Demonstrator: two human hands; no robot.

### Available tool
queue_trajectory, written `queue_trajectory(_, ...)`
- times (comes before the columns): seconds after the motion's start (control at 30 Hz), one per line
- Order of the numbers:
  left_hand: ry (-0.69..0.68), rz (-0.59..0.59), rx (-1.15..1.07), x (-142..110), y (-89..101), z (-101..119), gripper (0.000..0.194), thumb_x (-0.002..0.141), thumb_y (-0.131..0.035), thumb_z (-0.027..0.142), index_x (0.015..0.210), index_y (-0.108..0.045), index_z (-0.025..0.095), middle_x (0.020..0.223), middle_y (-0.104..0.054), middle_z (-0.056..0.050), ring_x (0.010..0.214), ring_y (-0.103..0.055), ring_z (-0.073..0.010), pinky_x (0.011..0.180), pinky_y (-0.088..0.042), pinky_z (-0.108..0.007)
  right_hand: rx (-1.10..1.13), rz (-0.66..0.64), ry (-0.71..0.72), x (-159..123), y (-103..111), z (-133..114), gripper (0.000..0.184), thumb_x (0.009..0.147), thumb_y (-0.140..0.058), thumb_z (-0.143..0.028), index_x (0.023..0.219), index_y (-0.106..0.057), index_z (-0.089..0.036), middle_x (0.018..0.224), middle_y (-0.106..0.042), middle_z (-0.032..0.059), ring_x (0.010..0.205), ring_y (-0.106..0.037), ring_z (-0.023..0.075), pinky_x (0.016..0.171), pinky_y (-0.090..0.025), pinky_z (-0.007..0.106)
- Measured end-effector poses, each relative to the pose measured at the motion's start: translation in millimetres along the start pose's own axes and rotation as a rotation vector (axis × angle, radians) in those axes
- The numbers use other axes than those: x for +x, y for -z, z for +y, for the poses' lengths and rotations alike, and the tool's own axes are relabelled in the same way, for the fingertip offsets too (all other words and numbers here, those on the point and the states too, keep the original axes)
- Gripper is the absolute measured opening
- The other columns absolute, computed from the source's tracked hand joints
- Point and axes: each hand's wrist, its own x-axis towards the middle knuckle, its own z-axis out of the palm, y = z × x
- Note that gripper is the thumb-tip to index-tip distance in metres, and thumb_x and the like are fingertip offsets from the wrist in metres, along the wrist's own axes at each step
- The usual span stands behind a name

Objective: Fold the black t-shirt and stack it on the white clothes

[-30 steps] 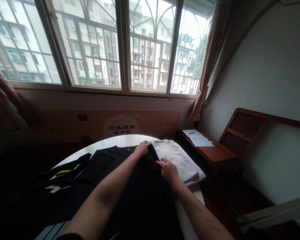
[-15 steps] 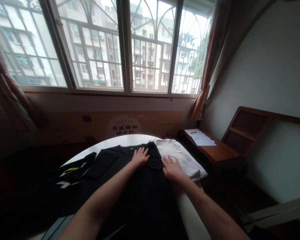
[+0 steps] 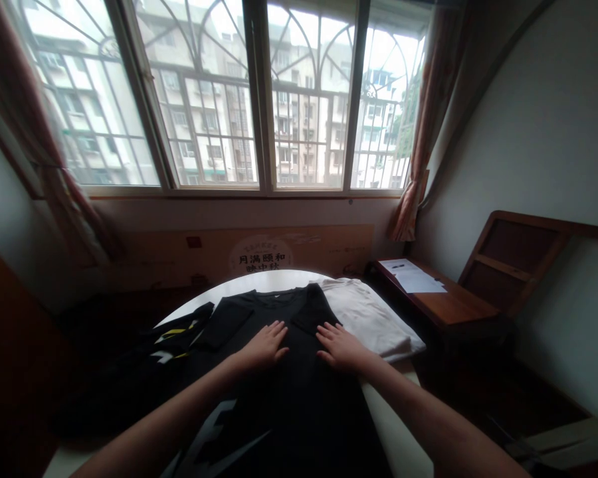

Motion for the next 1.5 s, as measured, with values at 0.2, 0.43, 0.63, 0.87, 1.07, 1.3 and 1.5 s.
queue_trajectory(0.2,-0.077,0.379,-0.079,-97,70.9,-11,0.047,0.092,-0.056,0.033,0.138,-0.063,0.025,0.15,-0.057,-0.008,0.135,-0.056,-0.0248,0.113,-0.044,-0.037,0.016,0.021,-0.011,-5,0,0,0.06,0.102,-0.044,-0.045,0.156,-0.042,-0.018,0.164,-0.035,0.0108,0.154,-0.026,0.0295,0.126,-0.02,0.048)
queue_trajectory(0.43,0.309,0.811,-0.294,-228,121.9,-40,0.037,0.089,-0.049,0.052,0.103,-0.077,0.032,0.116,-0.076,-0.002,0.101,-0.072,-0.0263,0.088,-0.057,-0.037,0.151,0.164,0.031,-52,12,-42,0.056,0.102,-0.048,-0.042,0.156,-0.042,-0.028,0.164,-0.036,0.0057,0.155,-0.024,0.0287,0.126,-0.018,0.054)
queue_trajectory(0.63,0.68,0.543,-0.332,-300,71.2,-30,0.035,0.079,-0.051,0.055,0.083,-0.076,0.031,0.091,-0.08,-0.006,0.084,-0.073,-0.0303,0.07,-0.054,-0.037,0.35,0.128,0.089,-121,-3,-104,0.048,0.1,-0.052,-0.038,0.148,-0.054,-0.032,0.159,-0.045,0.0054,0.152,-0.032,0.0297,0.125,-0.022,0.056)
queue_trajectory(0.87,0.864,0.845,-0.329,-355,-3.5,13,0.03,0.082,-0.047,0.053,0.086,-0.063,0.028,0.092,-0.074,-0.008,0.078,-0.07,-0.0284,0.065,-0.054,-0.036,0.581,0.116,0.485,-150,-19,-194,0.04,0.093,-0.06,-0.021,0.131,-0.067,-0.033,0.124,-0.074,0.005,0.112,-0.07,0.0193,0.102,-0.052,0.031)
queue_trajectory(1.07,1.131,0.792,-0.563,-394,-68.1,3,0.055,0.073,-0.05,0.069,0.103,-0.053,0.022,0.103,-0.069,-0.016,0.088,-0.071,-0.0346,0.071,-0.058,-0.045,0.526,0.092,0.636,-124,-38,-262,0.033,0.094,-0.066,-0.029,0.127,-0.069,-0.029,0.111,-0.076,0.003,0.095,-0.072,0.0147,0.083,-0.052,0.021)
queue_trajectory(1.3,0.914,0.65,-1.186,-414,-106.9,28,0.098,0.07,-0.069,0.067,0.149,-0.034,0.019,0.109,-0.077,-0.014,0.107,-0.072,-0.0356,0.093,-0.056,-0.046,0.311,0.074,0.716,-94,-74,-346,0.033,0.097,-0.06,-0.034,0.128,-0.065,-0.026,0.116,-0.074,0.004,0.098,-0.07,0.0163,0.088,-0.051,0.024)
queue_trajectory(1.5,0.778,0.826,-1.261,-417,-72.5,39,0.085,0.066,-0.077,0.068,0.133,-0.06,0.019,0.066,-0.065,0.001,0.064,-0.069,-0.0231,0.058,-0.058,-0.031,0.322,0.151,0.59,-78,-95,-380,0.045,0.081,-0.077,-0.044,0.117,-0.062,-0.022,0.121,-0.069,0.0085,0.1,-0.067,0.0233,0.09,-0.053,0.033)
